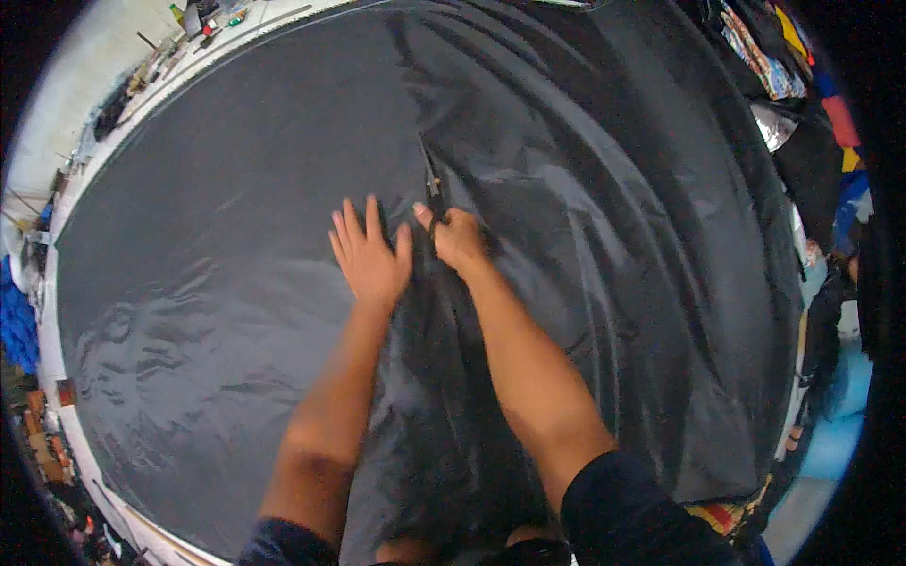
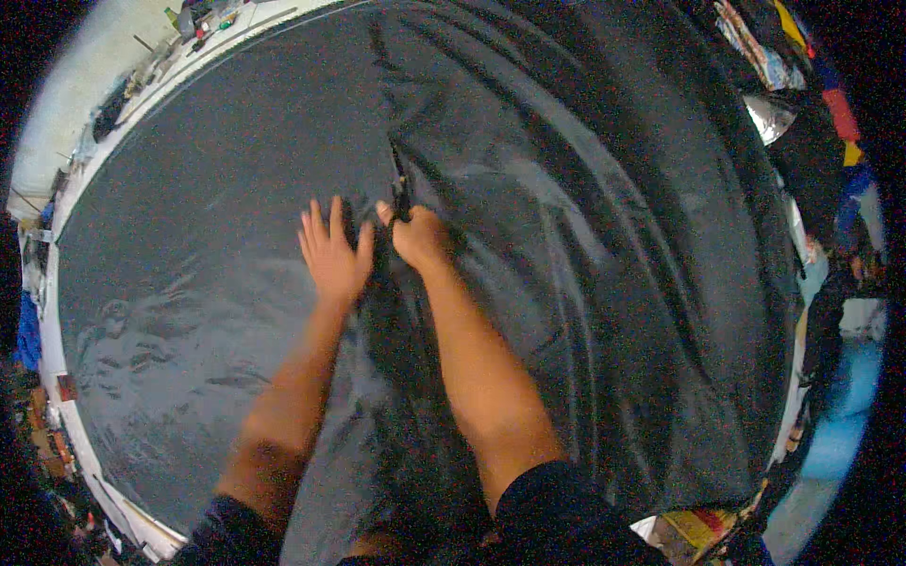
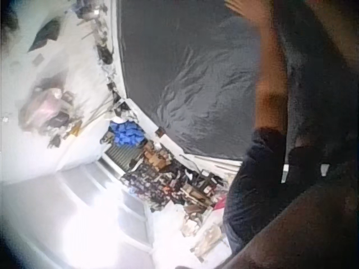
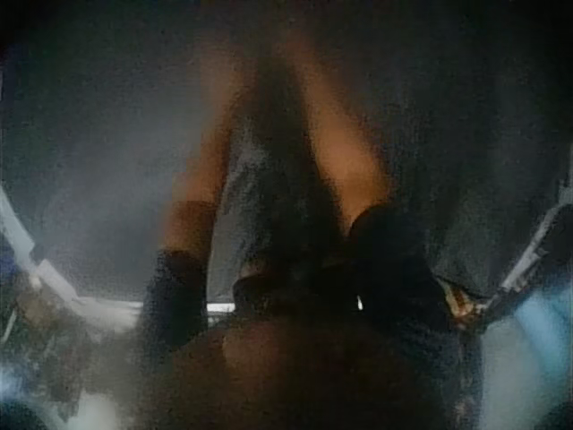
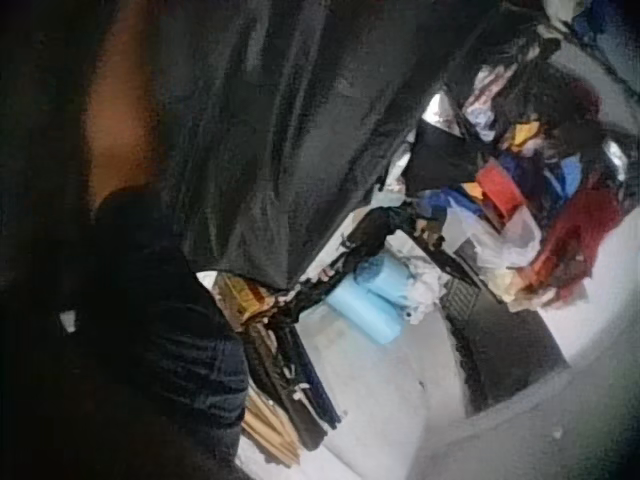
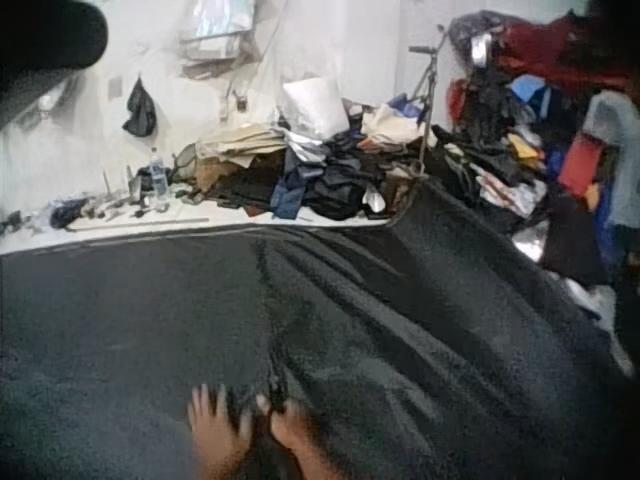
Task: The person measures a large black fabric sheet on the floor using a wooden stick, then cuts the fabric with shears. After cutting, the person folds the fabric and applies tape to the edge.
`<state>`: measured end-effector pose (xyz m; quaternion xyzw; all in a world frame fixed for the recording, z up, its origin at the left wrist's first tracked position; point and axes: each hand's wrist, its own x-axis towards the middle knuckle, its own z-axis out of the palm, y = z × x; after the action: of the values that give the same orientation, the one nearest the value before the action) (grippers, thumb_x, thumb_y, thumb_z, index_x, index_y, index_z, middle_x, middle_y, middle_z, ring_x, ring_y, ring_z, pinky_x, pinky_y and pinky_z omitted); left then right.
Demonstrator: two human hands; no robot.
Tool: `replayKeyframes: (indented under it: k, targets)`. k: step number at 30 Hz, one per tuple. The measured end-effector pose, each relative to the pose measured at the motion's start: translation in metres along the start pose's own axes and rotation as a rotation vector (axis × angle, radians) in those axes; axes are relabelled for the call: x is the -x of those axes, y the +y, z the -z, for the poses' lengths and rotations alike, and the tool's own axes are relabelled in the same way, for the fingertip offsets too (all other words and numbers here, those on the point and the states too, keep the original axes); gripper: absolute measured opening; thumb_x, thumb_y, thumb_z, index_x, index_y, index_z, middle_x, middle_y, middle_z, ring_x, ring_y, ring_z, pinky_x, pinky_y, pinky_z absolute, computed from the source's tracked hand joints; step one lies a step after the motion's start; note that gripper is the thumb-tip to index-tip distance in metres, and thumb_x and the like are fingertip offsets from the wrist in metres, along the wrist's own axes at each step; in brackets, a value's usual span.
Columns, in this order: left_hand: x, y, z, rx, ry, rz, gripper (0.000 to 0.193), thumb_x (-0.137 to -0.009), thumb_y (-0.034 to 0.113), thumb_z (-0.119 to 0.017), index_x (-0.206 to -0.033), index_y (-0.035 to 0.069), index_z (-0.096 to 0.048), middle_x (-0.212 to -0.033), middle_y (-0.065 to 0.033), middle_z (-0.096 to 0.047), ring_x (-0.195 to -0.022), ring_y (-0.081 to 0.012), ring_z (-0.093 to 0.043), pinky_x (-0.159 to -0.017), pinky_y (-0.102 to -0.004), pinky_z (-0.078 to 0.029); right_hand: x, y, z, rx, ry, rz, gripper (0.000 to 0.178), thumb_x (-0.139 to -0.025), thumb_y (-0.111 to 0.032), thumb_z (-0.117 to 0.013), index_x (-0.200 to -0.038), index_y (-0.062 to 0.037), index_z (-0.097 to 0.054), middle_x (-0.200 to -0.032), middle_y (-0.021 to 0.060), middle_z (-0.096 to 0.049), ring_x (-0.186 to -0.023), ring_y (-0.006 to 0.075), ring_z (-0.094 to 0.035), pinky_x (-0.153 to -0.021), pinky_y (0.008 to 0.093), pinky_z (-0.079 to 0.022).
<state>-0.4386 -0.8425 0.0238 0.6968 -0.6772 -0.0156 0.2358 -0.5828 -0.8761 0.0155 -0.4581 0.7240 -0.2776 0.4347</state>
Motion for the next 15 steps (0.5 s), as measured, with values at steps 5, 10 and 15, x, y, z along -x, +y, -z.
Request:
replayKeyframes:
  k: [5, 10, 15]
  targets:
    - [-0.036, 0.007, -0.06, -0.146, -0.114, 0.05, 0.073, -0.094, 0.055, -0.045, -0.152, 0.012, -0.037, -0.16, -0.0226, -0.023, -0.149, -0.0409, -0.019, -0.121, -0.0537, -0.01, 0.0, 0.014, 0.012, 0.011, -0.011, -0.036, 0.066, -0.086, -0.065, -0.061, -0.095, 0.0, -0.067, -0.099, 0.0266, -0.069, -0.096, 0.0478, -0.064, -0.083, 0.0492, -0.049]
    - [-0.036, 0.004, -0.059, -0.161, -0.152, 0.046, 0.075, -0.093, 0.056, -0.05, -0.153, 0.014, -0.035, -0.159, -0.0239, -0.025, -0.147, -0.0443, -0.022, -0.119, -0.0587, -0.014, 0.007, 0.019, 0.003, 0.031, 0.001, -0.09, 0.064, -0.085, -0.063, -0.066, -0.092, 0.0006, -0.065, -0.095, 0.0263, -0.068, -0.091, 0.0468, -0.064, -0.078, 0.049, -0.049]
    - [-0.033, 0.001, -0.055, -0.143, -0.213, 0.095, 0.076, -0.09, 0.054, -0.053, -0.152, 0.012, -0.037, -0.16, -0.0238, -0.023, -0.148, -0.0437, -0.019, -0.119, -0.0582, -0.012, -0.012, -0.02, 0.004, -0.021, -0.021, -0.126, 0.063, -0.085, -0.062, -0.066, -0.092, 0.001, -0.065, -0.092, 0.0269, -0.068, -0.089, 0.0465, -0.064, -0.078, 0.0485, -0.049]
